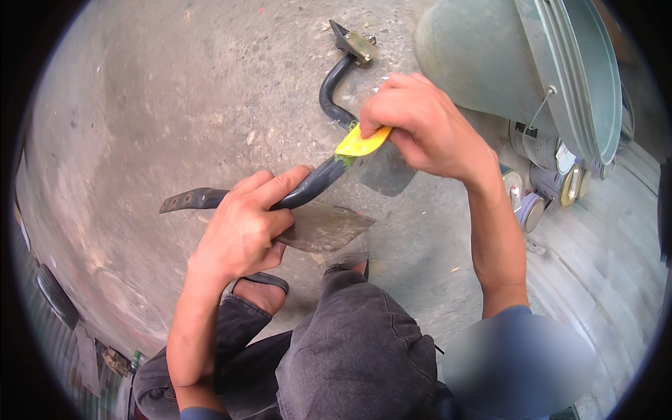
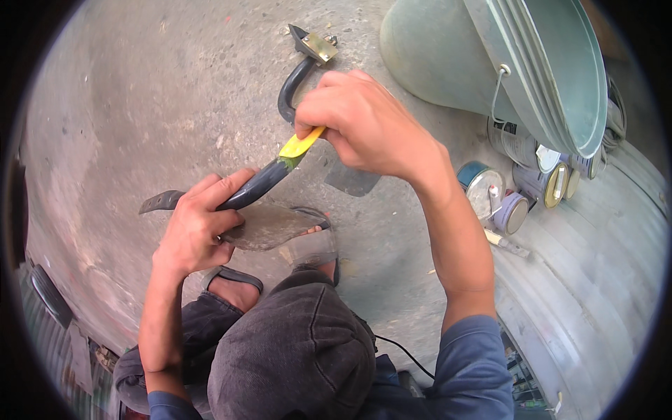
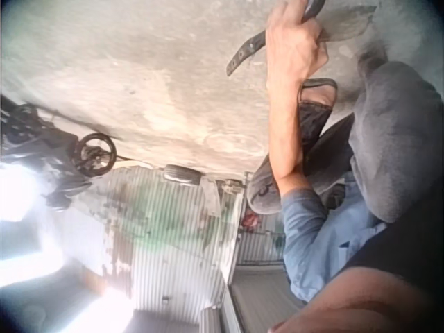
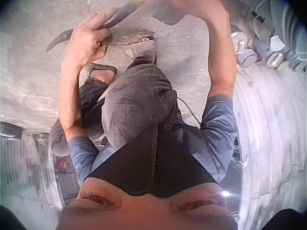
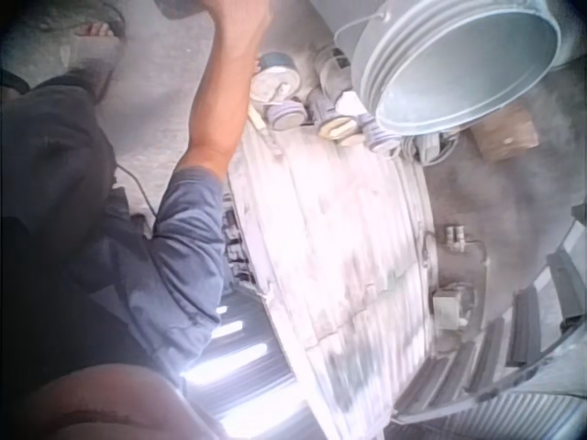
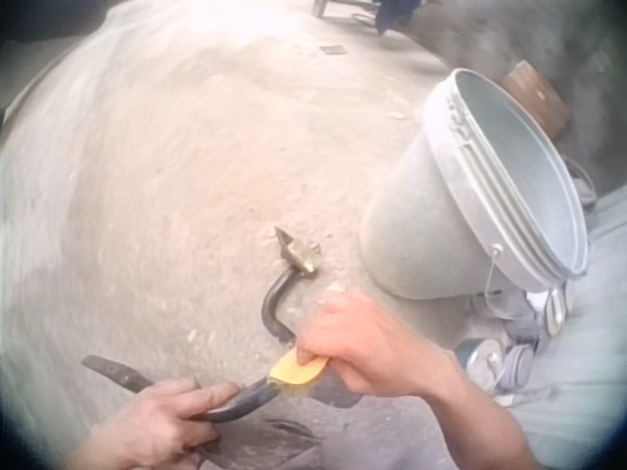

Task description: The person mixes a green hardener into gray body filler on a metal putty knife and then applies the mixture to a black metal component using a yellow plastic spreader.

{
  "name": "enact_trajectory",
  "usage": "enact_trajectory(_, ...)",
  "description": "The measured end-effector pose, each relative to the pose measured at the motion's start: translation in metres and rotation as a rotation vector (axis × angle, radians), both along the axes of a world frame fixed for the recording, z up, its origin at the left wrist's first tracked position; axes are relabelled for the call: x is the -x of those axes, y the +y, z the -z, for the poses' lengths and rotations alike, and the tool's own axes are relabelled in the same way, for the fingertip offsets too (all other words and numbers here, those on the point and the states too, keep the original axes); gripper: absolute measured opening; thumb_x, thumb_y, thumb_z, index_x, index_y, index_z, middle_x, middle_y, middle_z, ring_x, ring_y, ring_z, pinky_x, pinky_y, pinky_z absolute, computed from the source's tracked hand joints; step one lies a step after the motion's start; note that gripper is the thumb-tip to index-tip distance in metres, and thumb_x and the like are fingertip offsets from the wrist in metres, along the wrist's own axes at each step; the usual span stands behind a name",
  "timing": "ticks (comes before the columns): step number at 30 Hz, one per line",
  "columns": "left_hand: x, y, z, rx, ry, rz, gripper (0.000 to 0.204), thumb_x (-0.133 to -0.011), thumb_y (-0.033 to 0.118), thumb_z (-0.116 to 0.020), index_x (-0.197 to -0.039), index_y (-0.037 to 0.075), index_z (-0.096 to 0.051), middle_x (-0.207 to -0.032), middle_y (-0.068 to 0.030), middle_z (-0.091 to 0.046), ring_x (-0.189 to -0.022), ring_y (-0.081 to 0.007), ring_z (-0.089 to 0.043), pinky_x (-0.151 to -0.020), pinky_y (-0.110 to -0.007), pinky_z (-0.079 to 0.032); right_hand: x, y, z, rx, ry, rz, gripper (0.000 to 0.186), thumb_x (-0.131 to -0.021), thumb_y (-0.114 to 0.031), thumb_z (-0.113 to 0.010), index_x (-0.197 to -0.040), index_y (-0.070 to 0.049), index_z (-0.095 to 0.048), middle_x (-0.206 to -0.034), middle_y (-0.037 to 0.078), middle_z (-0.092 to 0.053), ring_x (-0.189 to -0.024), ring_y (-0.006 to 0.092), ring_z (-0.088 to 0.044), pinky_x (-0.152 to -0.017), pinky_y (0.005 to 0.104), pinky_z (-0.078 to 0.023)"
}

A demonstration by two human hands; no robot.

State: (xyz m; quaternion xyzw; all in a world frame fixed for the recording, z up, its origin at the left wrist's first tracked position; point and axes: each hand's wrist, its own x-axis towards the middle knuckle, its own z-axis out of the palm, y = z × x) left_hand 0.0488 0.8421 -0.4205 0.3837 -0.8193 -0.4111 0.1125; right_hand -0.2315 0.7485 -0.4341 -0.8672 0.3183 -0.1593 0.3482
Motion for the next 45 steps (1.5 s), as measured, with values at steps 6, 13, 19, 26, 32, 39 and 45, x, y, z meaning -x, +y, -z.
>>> enact_trajectory(6,-0.002,0.001,0.007,0.006,0.059,-0.021,0.032,-0.039,0.005,-0.066,-0.07,-0.003,-0.064,-0.131,-0.0184,-0.06,-0.082,-0.0308,-0.059,-0.067,-0.04,-0.051,0.014,0.029,0.011,0.043,-0.058,0.131,0.024,-0.066,0.007,-0.061,-0.084,-0.009,-0.065,-0.087,0.002,-0.069,-0.085,0.0265,-0.062,-0.074,0.0371,-0.044)
enact_trajectory(13,0.0,0.002,0.008,-0.029,0.149,-0.122,0.024,-0.044,0.0,-0.069,-0.067,-0.001,-0.064,-0.129,-0.0147,-0.062,-0.08,-0.0296,-0.06,-0.067,-0.039,-0.052,0.005,0.075,0.043,0.235,-0.209,0.376,0.026,-0.062,0.004,-0.071,-0.083,-0.011,-0.066,-0.092,-0.001,-0.07,-0.085,0.0235,-0.062,-0.076,0.0352,-0.045)
enact_trajectory(19,0.005,0.004,0.009,-0.056,0.265,-0.23,0.023,-0.046,-0.005,-0.068,-0.069,-0.001,-0.066,-0.125,-0.018,-0.065,-0.082,-0.0316,-0.063,-0.069,-0.037,-0.051,-0.01,0.097,0.068,0.327,-0.386,0.583,0.026,-0.065,0.005,-0.073,-0.085,-0.011,-0.065,-0.102,0.003,-0.069,-0.087,0.0261,-0.062,-0.077,0.0368,-0.047)
enact_trajectory(26,0.004,0.007,0.005,-0.116,0.31,-0.296,0.022,-0.05,-0.007,-0.068,-0.07,0.0,-0.07,-0.125,-0.0227,-0.064,-0.102,-0.0372,-0.067,-0.083,-0.038,-0.053,-0.025,0.106,0.086,0.39,-0.46,0.664,0.025,-0.067,0.005,-0.07,-0.086,-0.01,-0.064,-0.105,0.008,-0.068,-0.089,0.0285,-0.062,-0.078,0.0396,-0.049)
enact_trajectory(32,-0.001,0.012,0.007,-0.267,0.353,-0.361,0.018,-0.055,-0.006,-0.072,-0.072,0.0,-0.073,-0.128,-0.0241,-0.063,-0.106,-0.0349,-0.068,-0.086,-0.036,-0.052,-0.041,0.108,0.092,0.425,-0.537,0.753,0.021,-0.068,0.002,-0.067,-0.085,-0.01,-0.064,-0.105,0.01,-0.068,-0.088,0.0292,-0.062,-0.078,0.0417,-0.048)
enact_trajectory(39,-0.008,0.013,0.007,-0.417,0.572,-0.479,0.027,-0.062,0.008,-0.082,-0.082,-0.007,-0.073,-0.124,-0.0243,-0.064,-0.072,-0.0138,-0.057,-0.064,-0.029,-0.045,-0.039,0.111,0.087,0.438,-0.485,0.724,0.021,-0.069,0.002,-0.07,-0.085,-0.01,-0.063,-0.101,0.008,-0.069,-0.087,0.0293,-0.062,-0.076,0.0412,-0.049)
enact_trajectory(45,-0.012,0.018,0.013,-0.51,0.598,-0.542,0.045,-0.063,0.01,-0.084,-0.1,-0.01,-0.069,-0.115,-0.0191,-0.066,-0.077,-0.0144,-0.059,-0.068,-0.028,-0.046,-0.033,0.082,0.061,0.492,-0.536,0.777,0.024,-0.067,0.005,-0.071,-0.084,-0.01,-0.062,-0.101,0.007,-0.071,-0.086,0.0273,-0.063,-0.075,0.039,-0.049)
